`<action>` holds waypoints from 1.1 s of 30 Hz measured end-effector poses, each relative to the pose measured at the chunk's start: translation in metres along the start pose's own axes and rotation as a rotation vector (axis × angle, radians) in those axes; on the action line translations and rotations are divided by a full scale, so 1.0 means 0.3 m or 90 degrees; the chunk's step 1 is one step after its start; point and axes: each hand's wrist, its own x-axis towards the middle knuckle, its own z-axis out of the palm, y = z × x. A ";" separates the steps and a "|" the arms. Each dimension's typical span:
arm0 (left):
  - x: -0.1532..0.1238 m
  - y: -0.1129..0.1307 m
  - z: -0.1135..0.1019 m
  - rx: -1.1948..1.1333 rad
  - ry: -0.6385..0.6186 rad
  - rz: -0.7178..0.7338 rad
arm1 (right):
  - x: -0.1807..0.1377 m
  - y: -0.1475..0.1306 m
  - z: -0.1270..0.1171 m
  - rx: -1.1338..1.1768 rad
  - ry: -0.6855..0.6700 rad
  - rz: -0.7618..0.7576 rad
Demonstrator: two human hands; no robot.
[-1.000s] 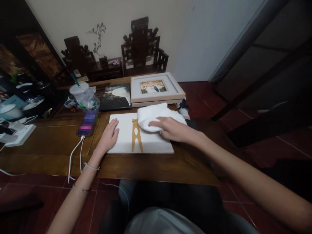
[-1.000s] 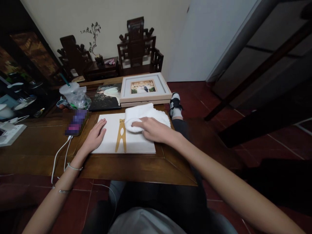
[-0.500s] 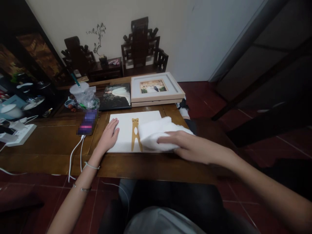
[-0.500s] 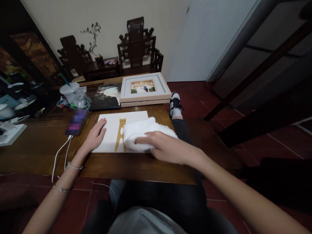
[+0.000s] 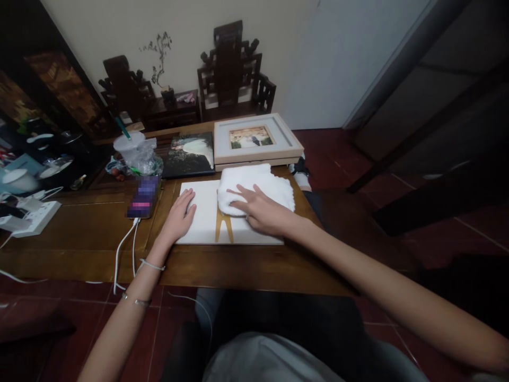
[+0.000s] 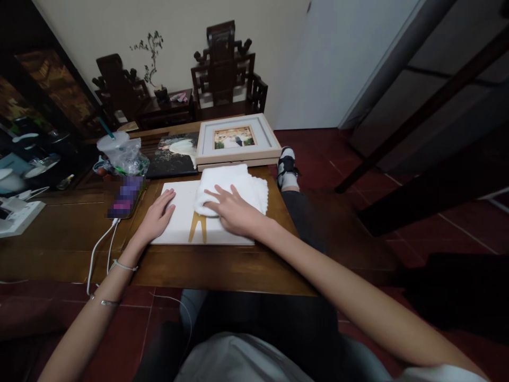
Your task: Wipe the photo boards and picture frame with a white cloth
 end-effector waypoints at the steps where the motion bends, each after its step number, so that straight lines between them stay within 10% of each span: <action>1: 0.002 0.001 0.001 0.001 0.001 0.001 | -0.033 -0.021 0.000 0.005 -0.016 -0.014; 9: 0.007 0.004 0.003 -0.020 0.008 -0.004 | -0.271 -0.152 -0.092 0.133 -0.079 -0.128; 23: 0.020 0.002 -0.006 0.026 -0.055 -0.005 | 0.096 0.028 -0.014 0.034 0.051 -0.008; 33: 0.027 -0.029 0.008 -0.019 -0.071 -0.015 | -0.137 -0.149 -0.017 0.019 -0.039 -0.126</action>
